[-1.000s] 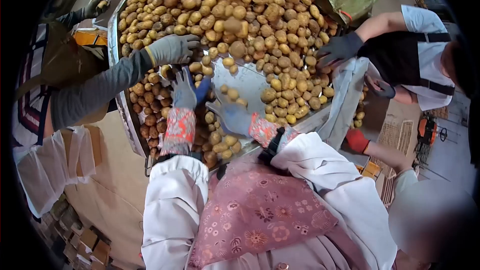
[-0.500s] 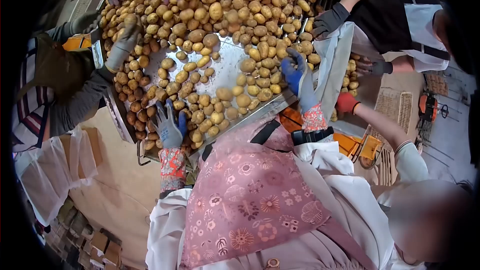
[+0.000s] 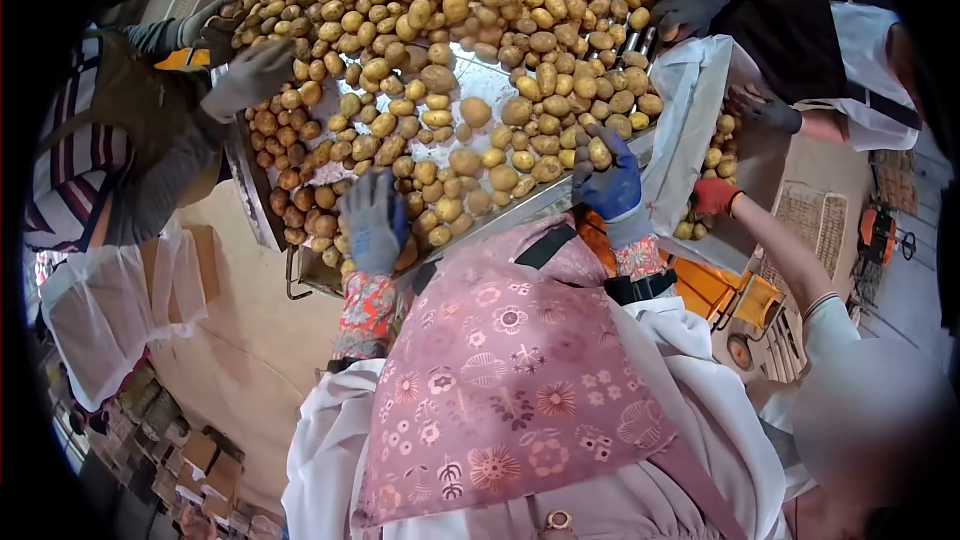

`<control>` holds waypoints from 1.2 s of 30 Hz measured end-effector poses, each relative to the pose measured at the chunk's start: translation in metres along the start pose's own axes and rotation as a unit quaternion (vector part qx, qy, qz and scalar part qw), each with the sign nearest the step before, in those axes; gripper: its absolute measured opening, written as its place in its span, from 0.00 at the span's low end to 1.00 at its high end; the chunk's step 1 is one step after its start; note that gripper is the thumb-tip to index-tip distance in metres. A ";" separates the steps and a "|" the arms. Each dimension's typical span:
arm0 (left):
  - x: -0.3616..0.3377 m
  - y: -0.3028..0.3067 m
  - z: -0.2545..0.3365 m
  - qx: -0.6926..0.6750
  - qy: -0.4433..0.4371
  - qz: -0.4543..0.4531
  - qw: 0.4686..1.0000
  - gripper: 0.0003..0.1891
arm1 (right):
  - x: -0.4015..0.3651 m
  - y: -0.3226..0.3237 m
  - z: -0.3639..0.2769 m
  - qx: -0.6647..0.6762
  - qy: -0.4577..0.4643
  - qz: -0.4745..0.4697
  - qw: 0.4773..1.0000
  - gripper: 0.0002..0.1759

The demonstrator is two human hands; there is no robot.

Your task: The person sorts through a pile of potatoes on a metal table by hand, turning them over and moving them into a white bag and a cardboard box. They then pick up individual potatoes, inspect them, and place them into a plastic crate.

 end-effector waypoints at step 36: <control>-0.019 -0.049 0.055 -0.095 -0.171 -0.115 0.974 0.31 | -0.007 -0.028 0.005 0.062 0.066 -0.050 0.995 0.22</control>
Point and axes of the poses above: each hand's wrist, its own x-axis towards the middle knuckle, its own y-axis out of the back of the hand, z = x × y, the point moved 8 cm from there along x, towards the middle knuckle, and after that the axes turned 5 degrees about x, right-handed, at the moved point
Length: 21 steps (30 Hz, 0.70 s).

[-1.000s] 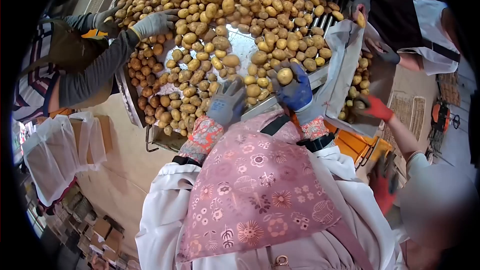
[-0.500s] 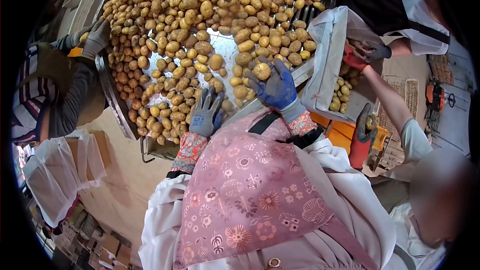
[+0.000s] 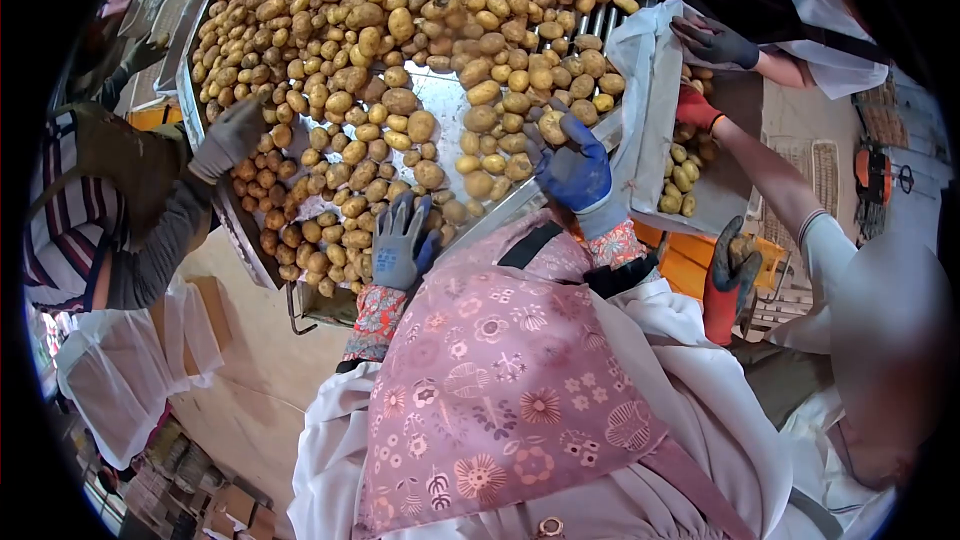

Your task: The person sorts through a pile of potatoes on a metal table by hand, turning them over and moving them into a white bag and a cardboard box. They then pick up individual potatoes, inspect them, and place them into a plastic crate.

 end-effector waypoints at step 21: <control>-0.006 -0.027 -0.011 0.037 0.004 -0.016 0.999 0.32 | -0.009 0.015 0.011 0.002 0.068 -0.104 0.992 0.23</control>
Point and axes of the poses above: each hand's wrist, its own x-axis towards the middle knuckle, its own y-axis out of the back of the hand, z = x × y, the point moved 8 cm from there along x, towards the middle knuckle, and after that the axes turned 5 degrees about x, right-handed, at the moved point
